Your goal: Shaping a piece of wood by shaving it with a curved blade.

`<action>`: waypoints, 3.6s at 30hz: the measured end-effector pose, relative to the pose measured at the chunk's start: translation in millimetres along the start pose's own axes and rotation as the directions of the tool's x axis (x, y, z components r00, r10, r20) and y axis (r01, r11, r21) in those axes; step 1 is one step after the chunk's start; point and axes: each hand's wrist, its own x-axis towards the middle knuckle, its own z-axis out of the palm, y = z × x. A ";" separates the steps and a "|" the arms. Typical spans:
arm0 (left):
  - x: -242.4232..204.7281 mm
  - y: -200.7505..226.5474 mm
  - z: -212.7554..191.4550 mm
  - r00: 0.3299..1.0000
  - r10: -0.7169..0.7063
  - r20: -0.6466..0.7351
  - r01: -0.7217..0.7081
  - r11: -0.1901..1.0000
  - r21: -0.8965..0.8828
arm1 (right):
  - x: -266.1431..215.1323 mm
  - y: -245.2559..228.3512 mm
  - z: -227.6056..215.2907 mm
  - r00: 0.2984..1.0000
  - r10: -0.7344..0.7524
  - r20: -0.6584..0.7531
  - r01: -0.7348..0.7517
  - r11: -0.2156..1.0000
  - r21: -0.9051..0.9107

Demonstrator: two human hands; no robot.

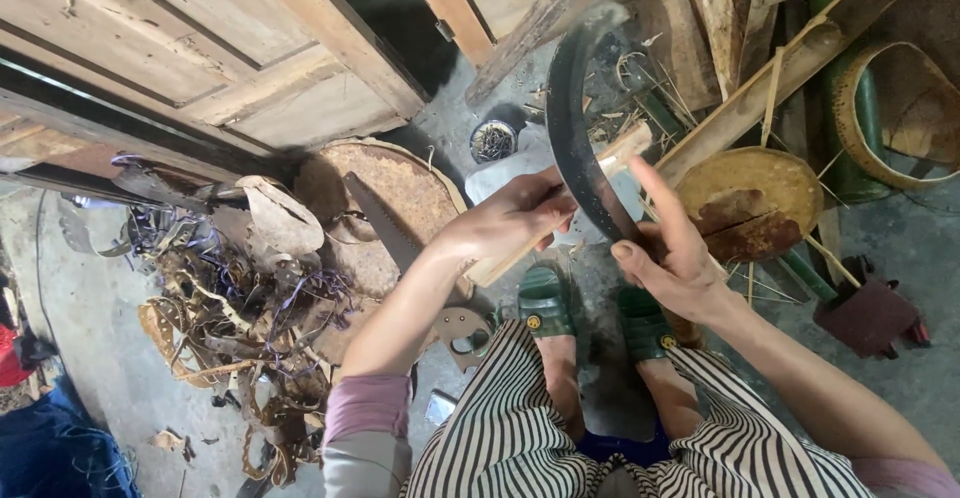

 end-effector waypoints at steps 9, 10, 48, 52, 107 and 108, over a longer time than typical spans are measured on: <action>-24.4 41.7 -1.1 0.988 -0.128 0.089 0.118 0.988 0.104 | 1.4 21.3 10.9 0.997 -0.073 -0.001 0.071 0.974 0.217; -26.1 41.8 -1.5 0.987 -0.127 0.100 0.114 0.986 0.122 | 1.4 23.5 11.4 0.997 -0.082 0.000 0.081 0.977 0.199; -11.5 -69.2 18.0 0.978 0.113 -0.175 -0.179 0.883 -0.434 | 0.6 10.3 -41.0 0.998 -0.064 -0.001 0.064 0.997 0.035; -20.6 -40.0 17.1 0.970 0.207 -0.132 -0.240 0.909 -0.339 | 6.6 12.0 -22.9 0.999 -0.047 -0.012 0.047 0.999 -0.003; -46.9 -60.7 5.7 0.987 0.107 -0.118 -0.137 0.951 -0.278 | 7.4 61.7 -23.6 0.969 -0.215 -0.124 0.130 0.866 -0.483; -47.9 -64.6 3.2 0.987 0.105 -0.119 -0.135 0.951 -0.278 | 1.6 73.4 -19.6 0.969 -0.214 -0.124 0.130 0.867 -0.481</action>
